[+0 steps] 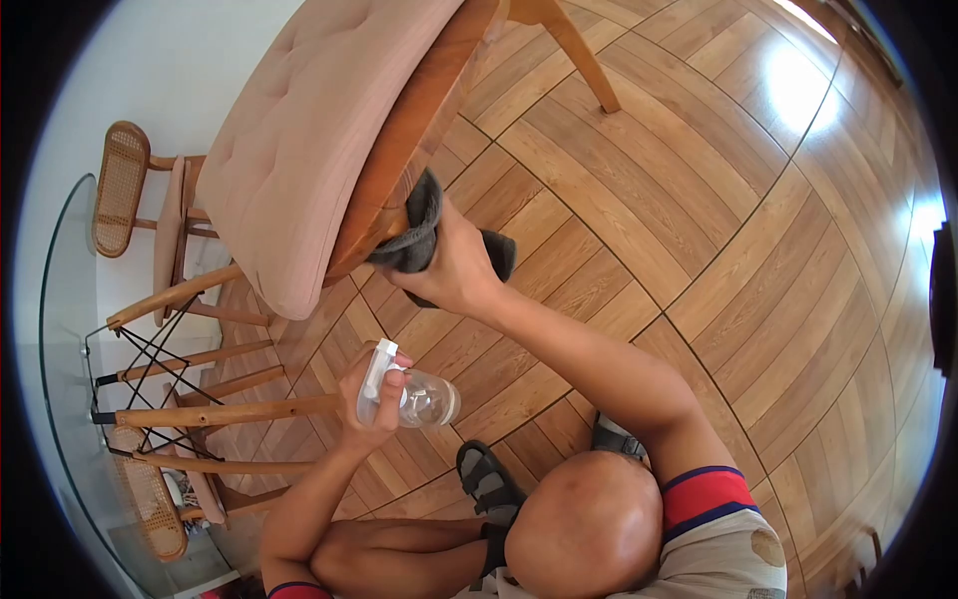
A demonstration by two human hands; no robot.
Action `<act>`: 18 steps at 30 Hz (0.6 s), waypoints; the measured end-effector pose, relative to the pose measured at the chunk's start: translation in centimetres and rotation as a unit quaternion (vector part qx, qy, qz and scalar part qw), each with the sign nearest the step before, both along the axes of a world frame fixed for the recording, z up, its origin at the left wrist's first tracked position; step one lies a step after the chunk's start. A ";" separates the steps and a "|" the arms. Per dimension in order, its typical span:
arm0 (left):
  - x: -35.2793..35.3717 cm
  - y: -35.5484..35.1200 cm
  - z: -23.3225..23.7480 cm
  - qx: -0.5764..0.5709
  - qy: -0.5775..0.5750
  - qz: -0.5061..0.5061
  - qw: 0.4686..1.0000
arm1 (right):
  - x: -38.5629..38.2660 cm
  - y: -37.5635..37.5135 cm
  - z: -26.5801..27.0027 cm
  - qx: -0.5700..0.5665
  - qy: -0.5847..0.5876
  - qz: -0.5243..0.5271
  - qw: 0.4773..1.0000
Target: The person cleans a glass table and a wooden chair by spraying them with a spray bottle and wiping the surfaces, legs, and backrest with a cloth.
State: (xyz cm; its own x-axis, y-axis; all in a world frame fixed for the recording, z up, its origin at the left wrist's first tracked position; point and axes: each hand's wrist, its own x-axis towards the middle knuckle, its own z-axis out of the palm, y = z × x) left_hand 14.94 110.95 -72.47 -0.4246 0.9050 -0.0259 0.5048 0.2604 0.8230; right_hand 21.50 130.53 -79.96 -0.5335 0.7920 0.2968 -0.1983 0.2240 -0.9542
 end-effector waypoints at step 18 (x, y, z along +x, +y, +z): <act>0.4 0.0 0.2 0.002 -0.001 -0.002 1.000 | -0.4 -0.7 -1.0 0.262 0.017 -0.014 0.965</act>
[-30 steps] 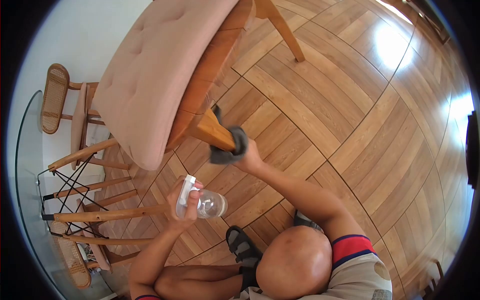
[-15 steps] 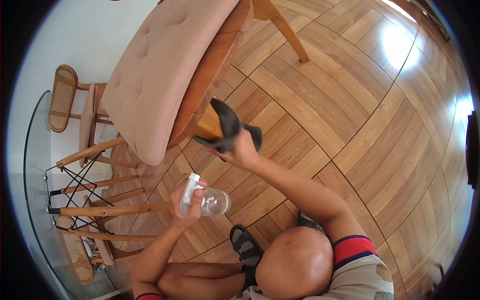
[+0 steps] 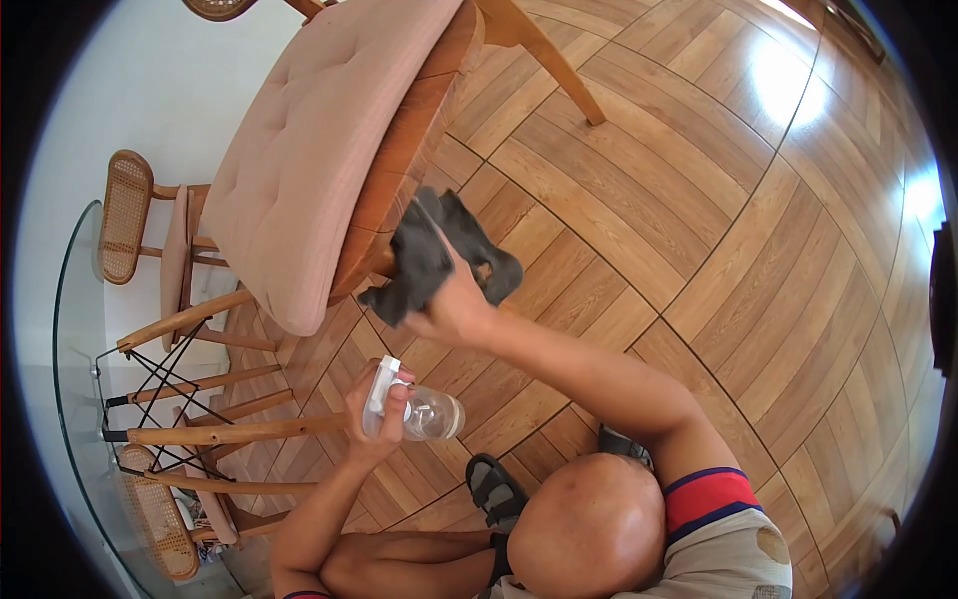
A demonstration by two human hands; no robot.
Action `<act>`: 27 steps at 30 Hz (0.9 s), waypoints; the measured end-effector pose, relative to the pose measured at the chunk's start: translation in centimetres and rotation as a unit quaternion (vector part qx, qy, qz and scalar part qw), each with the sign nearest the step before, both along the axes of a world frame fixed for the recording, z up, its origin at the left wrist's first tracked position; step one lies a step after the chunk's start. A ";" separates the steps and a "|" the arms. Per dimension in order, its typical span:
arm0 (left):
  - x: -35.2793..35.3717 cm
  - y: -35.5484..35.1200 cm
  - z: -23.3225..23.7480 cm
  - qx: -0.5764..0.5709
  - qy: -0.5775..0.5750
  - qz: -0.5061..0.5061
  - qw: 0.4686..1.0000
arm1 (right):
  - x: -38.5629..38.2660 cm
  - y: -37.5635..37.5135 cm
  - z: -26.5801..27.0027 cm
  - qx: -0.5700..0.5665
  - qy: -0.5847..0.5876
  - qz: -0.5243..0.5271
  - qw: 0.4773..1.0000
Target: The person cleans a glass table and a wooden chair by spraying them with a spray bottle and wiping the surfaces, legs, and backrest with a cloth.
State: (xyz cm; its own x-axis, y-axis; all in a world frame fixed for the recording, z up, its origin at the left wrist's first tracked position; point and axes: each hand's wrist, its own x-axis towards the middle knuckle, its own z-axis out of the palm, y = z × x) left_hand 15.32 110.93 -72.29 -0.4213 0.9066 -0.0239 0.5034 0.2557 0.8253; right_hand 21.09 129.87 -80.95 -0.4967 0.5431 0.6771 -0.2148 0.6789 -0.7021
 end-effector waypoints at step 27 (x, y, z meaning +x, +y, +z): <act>0.3 -1.1 1.1 0.046 -0.007 -0.019 0.999 | 2.0 -1.3 -20.4 -0.612 -0.179 0.059 0.768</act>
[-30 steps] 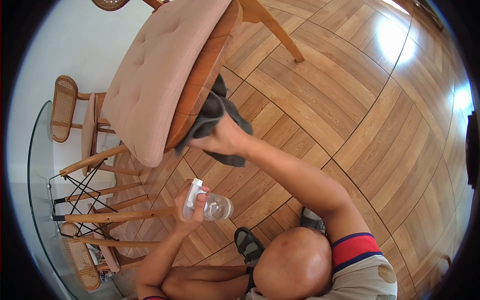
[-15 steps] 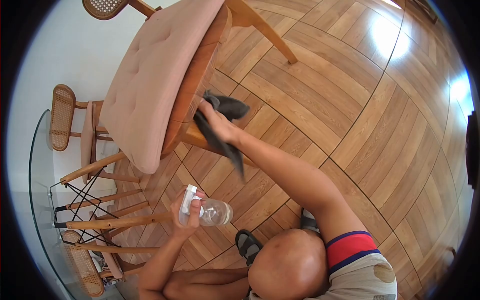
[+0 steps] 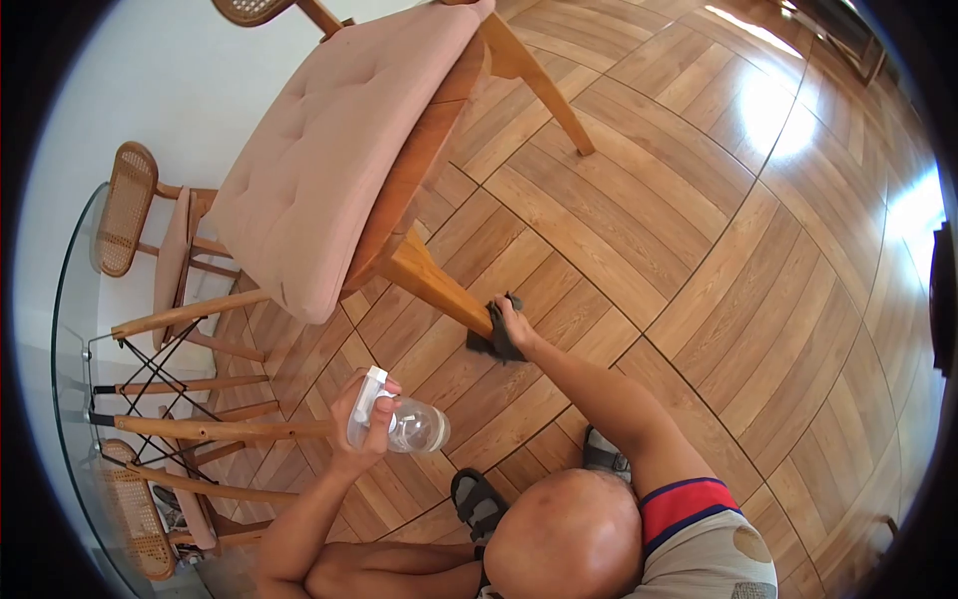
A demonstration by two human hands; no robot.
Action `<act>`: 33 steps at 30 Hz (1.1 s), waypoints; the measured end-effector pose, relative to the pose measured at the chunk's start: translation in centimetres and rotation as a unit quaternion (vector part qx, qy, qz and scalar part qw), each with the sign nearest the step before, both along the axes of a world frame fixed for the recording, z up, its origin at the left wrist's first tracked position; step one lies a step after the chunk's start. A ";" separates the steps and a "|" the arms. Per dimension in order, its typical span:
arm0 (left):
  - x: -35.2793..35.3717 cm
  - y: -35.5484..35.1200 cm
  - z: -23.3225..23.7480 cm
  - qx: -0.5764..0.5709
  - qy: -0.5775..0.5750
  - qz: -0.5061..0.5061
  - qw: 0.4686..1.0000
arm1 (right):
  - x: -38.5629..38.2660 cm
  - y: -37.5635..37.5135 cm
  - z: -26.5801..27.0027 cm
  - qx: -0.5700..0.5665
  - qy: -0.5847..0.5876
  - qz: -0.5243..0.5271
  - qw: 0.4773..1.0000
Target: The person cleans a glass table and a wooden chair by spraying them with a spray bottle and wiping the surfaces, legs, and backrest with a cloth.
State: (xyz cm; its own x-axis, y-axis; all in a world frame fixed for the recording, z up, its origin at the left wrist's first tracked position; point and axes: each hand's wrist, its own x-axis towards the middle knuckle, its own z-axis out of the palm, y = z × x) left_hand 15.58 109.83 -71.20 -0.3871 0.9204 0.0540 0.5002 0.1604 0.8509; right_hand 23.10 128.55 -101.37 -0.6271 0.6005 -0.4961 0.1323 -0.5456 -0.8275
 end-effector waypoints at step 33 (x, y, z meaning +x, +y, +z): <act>-2.4 -5.3 6.7 0.064 0.125 -0.097 0.985 | 1.8 7.7 32.1 -0.025 0.310 -0.102 0.945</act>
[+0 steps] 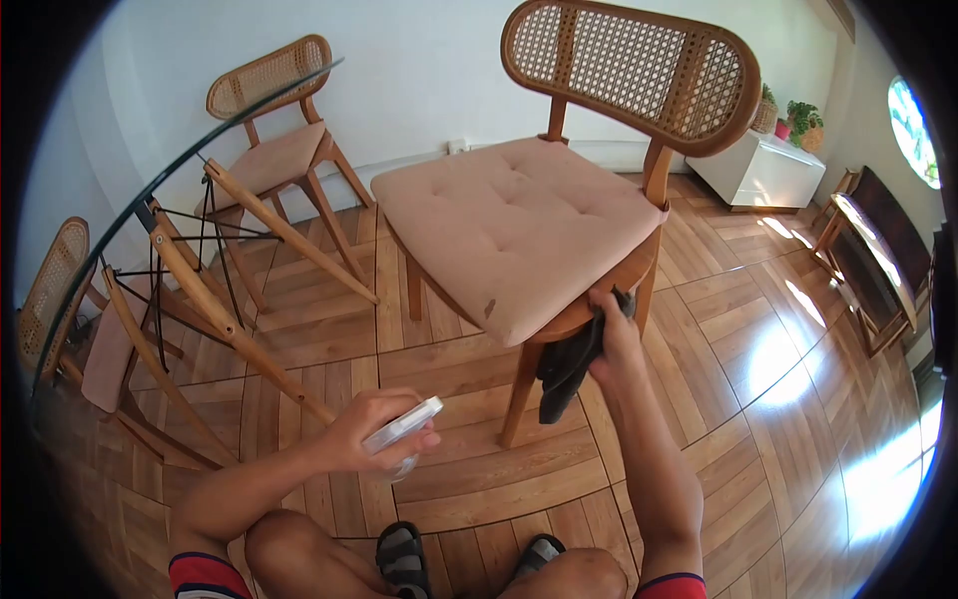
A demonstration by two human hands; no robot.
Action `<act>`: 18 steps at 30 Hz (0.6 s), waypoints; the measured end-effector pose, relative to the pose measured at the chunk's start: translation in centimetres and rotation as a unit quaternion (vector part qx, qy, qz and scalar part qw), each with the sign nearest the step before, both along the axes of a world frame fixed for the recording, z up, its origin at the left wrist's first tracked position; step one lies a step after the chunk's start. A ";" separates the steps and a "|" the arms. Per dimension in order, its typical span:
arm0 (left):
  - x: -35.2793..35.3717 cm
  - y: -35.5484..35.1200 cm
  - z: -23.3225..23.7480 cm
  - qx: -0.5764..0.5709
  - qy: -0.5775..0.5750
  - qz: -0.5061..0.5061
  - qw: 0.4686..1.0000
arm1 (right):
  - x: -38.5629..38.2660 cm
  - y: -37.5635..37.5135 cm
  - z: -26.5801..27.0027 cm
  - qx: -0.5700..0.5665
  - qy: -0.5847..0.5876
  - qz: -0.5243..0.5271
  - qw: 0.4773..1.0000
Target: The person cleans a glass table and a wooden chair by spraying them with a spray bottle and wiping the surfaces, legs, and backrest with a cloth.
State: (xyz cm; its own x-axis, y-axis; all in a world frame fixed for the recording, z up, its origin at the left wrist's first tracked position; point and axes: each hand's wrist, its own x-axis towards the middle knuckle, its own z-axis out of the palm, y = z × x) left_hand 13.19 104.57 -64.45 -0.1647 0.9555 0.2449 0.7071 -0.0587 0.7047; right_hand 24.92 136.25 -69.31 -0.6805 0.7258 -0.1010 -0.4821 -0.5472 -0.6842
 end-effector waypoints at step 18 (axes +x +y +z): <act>4.0 -0.1 4.9 -0.128 -0.035 0.017 0.991 | 1.2 -13.4 0.6 0.040 -0.051 0.114 0.991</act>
